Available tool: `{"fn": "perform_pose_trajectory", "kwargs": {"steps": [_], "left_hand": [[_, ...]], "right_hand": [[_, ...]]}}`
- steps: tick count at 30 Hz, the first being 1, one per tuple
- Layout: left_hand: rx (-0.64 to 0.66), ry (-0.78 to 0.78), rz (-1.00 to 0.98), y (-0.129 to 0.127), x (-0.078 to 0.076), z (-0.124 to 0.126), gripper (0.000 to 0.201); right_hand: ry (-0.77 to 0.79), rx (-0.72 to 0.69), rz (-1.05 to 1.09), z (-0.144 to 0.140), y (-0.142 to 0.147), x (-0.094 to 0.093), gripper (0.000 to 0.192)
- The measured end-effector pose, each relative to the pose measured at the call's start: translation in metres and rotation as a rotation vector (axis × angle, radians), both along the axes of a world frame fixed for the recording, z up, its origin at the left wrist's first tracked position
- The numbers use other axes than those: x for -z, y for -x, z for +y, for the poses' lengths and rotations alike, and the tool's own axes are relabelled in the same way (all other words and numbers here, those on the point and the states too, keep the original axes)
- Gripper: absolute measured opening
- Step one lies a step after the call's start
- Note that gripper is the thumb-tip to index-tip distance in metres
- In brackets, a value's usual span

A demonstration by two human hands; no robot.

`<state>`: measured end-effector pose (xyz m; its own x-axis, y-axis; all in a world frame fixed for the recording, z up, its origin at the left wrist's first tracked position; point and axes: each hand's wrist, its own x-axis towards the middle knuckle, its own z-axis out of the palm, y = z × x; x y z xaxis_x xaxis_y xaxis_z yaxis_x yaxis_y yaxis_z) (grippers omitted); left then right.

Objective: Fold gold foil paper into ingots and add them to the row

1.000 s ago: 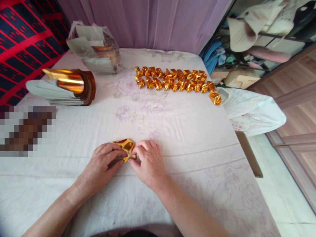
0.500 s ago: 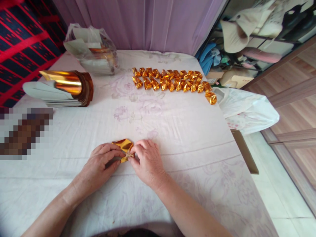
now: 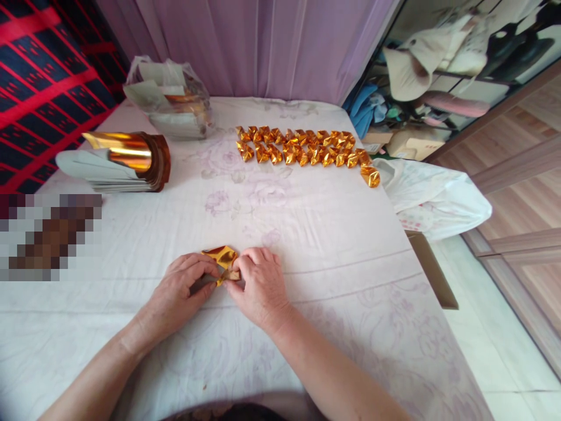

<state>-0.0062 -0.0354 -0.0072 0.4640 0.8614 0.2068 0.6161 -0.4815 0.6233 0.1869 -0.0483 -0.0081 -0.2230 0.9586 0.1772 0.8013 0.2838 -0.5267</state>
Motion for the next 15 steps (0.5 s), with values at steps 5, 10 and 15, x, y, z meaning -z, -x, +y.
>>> {"fn": "perform_pose_trajectory", "kwargs": {"steps": [5, 10, 15], "left_hand": [[-0.010, -0.039, -0.155, 0.011, 0.001, 0.005, 0.015], [-0.129, -0.192, -0.033, 0.024, 0.009, 0.013, 0.029], [-0.115, -0.227, 0.142, 0.025, 0.011, 0.016, 0.038]], "right_hand": [[-0.052, -0.059, 0.055, 0.001, -0.006, 0.003, 0.022], [-0.082, -0.113, 0.067, 0.000, -0.010, 0.005, 0.027], [-0.141, -0.129, 0.033, -0.003, -0.009, 0.006, 0.029]]}}
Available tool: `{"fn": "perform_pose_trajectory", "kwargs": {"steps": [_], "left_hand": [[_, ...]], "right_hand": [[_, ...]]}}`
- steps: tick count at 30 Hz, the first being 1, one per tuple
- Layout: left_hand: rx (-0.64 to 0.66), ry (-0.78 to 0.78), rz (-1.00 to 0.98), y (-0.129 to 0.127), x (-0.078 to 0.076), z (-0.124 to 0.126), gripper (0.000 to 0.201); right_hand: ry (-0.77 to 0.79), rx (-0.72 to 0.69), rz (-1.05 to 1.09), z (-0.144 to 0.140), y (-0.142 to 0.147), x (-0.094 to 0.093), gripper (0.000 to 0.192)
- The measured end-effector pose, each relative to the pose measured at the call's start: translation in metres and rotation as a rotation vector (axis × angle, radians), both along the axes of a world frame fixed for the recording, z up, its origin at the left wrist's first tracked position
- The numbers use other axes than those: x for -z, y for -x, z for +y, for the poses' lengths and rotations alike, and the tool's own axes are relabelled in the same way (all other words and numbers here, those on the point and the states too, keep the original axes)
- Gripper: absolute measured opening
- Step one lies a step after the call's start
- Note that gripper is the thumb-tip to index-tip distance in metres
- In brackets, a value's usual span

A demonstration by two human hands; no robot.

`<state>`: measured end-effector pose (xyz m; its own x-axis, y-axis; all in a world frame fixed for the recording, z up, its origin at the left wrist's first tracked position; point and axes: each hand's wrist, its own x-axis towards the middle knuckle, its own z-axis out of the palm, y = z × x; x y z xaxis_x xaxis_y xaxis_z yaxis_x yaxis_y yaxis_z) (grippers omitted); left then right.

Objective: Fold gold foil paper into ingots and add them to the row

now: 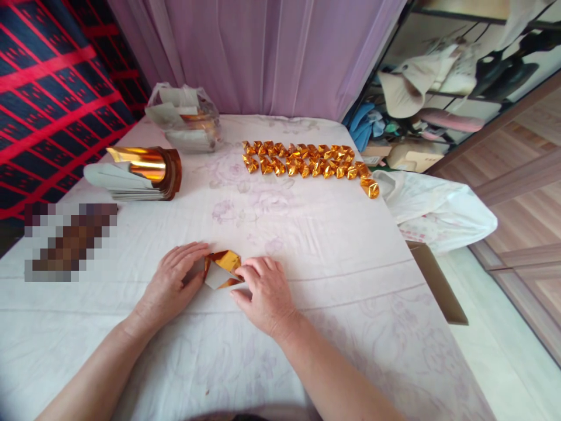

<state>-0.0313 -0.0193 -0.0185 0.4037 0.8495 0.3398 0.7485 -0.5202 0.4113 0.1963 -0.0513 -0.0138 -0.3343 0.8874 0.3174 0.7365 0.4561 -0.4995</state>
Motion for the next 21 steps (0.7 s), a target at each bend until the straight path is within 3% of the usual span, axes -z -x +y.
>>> {"fn": "perform_pose_trajectory", "kwargs": {"steps": [9, 21], "left_hand": [[-0.041, 0.012, 0.088, -0.006, -0.006, -0.006, 0.027], [0.040, -0.087, 0.129, -0.019, -0.011, -0.013, 0.018]], "right_hand": [[-0.083, 0.071, -0.091, -0.002, 0.001, 0.000, 0.024], [-0.079, 0.068, -0.199, 0.000, -0.007, 0.003, 0.041]]}}
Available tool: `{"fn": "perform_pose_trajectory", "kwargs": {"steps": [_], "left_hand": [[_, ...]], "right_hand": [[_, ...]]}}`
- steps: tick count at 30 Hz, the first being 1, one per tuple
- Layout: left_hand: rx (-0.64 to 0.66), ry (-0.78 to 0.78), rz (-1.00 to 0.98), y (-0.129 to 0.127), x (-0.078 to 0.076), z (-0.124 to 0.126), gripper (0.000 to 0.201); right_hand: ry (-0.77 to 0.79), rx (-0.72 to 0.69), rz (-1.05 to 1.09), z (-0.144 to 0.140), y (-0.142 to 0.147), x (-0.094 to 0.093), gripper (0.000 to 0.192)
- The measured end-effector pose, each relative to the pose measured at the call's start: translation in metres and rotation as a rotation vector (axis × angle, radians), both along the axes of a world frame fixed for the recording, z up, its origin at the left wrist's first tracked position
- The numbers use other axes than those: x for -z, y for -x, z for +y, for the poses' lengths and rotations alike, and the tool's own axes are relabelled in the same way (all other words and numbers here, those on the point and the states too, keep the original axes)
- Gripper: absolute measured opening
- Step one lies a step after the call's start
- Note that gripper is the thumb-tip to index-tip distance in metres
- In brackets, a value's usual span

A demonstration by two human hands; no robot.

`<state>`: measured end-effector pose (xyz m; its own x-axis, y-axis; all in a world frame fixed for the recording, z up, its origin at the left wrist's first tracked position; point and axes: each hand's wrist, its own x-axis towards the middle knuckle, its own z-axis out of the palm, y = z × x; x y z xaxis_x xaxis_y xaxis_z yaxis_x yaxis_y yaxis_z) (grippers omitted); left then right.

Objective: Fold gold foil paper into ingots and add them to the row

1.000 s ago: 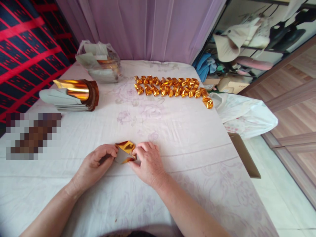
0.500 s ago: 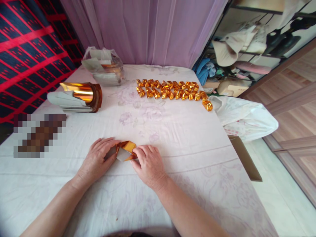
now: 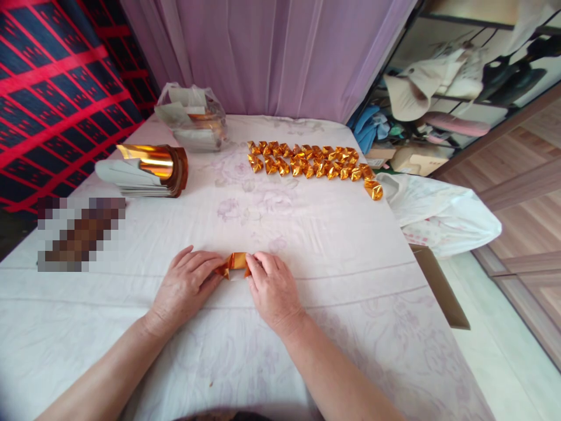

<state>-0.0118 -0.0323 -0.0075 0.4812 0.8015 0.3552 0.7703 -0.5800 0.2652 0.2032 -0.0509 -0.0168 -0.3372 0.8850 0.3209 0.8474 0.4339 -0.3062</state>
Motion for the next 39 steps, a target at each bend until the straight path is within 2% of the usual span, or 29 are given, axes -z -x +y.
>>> {"fn": "perform_pose_trajectory", "kwargs": {"steps": [7, 13, 24, 39], "left_hand": [[0.027, -0.084, 0.056, -0.001, 0.001, -0.002, 0.018], [0.035, -0.080, 0.065, -0.001, 0.001, -0.002, 0.020], [0.048, -0.038, 0.026, 0.001, 0.002, -0.004, 0.023], [0.012, 0.075, -0.050, 0.000, 0.002, -0.004, 0.017]], "right_hand": [[-0.034, 0.020, 0.066, -0.004, -0.006, 0.005, 0.038], [-0.033, 0.043, 0.104, -0.007, -0.011, 0.001, 0.014], [-0.020, -0.001, 0.068, -0.008, -0.011, 0.001, 0.024], [0.050, -0.038, 0.184, -0.005, -0.016, 0.000, 0.015]]}}
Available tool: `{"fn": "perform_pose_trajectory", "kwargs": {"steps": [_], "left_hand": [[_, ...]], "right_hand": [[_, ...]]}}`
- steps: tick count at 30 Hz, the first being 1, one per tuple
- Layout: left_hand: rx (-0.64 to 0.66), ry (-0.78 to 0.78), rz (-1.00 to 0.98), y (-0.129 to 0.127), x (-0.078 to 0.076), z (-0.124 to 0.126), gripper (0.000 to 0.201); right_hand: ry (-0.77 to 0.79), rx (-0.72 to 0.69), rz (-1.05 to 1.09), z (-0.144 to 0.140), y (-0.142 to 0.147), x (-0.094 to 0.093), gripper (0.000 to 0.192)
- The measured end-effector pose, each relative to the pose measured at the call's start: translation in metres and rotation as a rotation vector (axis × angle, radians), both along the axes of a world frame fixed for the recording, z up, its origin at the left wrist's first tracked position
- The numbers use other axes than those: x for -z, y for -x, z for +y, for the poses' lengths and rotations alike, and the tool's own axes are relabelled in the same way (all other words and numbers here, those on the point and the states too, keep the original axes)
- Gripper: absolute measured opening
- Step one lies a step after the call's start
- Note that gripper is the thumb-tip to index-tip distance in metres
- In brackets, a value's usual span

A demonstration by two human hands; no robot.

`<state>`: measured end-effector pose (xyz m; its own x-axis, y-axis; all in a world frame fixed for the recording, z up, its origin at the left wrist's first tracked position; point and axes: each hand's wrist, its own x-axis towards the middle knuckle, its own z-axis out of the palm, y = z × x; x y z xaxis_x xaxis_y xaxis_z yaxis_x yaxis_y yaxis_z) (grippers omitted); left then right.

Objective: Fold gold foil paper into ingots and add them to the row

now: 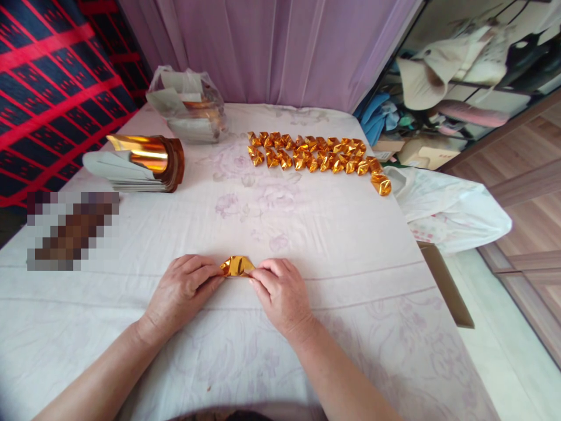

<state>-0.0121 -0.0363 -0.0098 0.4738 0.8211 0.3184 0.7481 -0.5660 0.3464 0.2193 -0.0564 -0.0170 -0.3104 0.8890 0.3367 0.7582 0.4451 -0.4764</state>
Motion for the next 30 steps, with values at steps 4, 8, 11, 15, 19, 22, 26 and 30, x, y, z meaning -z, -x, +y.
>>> {"fn": "perform_pose_trajectory", "kwargs": {"steps": [4, 8, 11, 15, 19, 22, 26, 30], "left_hand": [[0.016, 0.018, -0.020, 0.0015, 0.0002, 0.0015, 0.015], [0.026, 0.045, -0.048, 0.0029, 0.0005, 0.0019, 0.014], [0.033, 0.061, -0.064, 0.0038, 0.0005, 0.0015, 0.014], [0.038, 0.073, -0.088, 0.0050, 0.0002, 0.0011, 0.012], [0.055, 0.089, -0.102, 0.0060, -0.0002, 0.0007, 0.012], [0.059, 0.091, -0.110, 0.0058, -0.0008, 0.0003, 0.012], [0.055, 0.088, -0.119, 0.0050, -0.0018, 0.0001, 0.012], [0.057, 0.098, -0.118, 0.0050, -0.0019, 0.0004, 0.011]], "right_hand": [[0.036, -0.040, 0.020, 0.0000, -0.0008, -0.0019, 0.015], [0.033, -0.068, 0.049, -0.0002, -0.0018, -0.0022, 0.017], [0.041, -0.082, 0.072, 0.0002, -0.0027, -0.0019, 0.021], [0.064, -0.096, 0.069, 0.0002, -0.0034, -0.0030, 0.022], [0.091, -0.085, 0.050, -0.0010, -0.0023, -0.0041, 0.025], [0.094, -0.078, 0.045, -0.0016, -0.0014, -0.0033, 0.027], [0.080, -0.097, 0.060, -0.0011, -0.0023, -0.0015, 0.026], [0.085, -0.118, 0.046, -0.0001, -0.0045, -0.0016, 0.027]]}}
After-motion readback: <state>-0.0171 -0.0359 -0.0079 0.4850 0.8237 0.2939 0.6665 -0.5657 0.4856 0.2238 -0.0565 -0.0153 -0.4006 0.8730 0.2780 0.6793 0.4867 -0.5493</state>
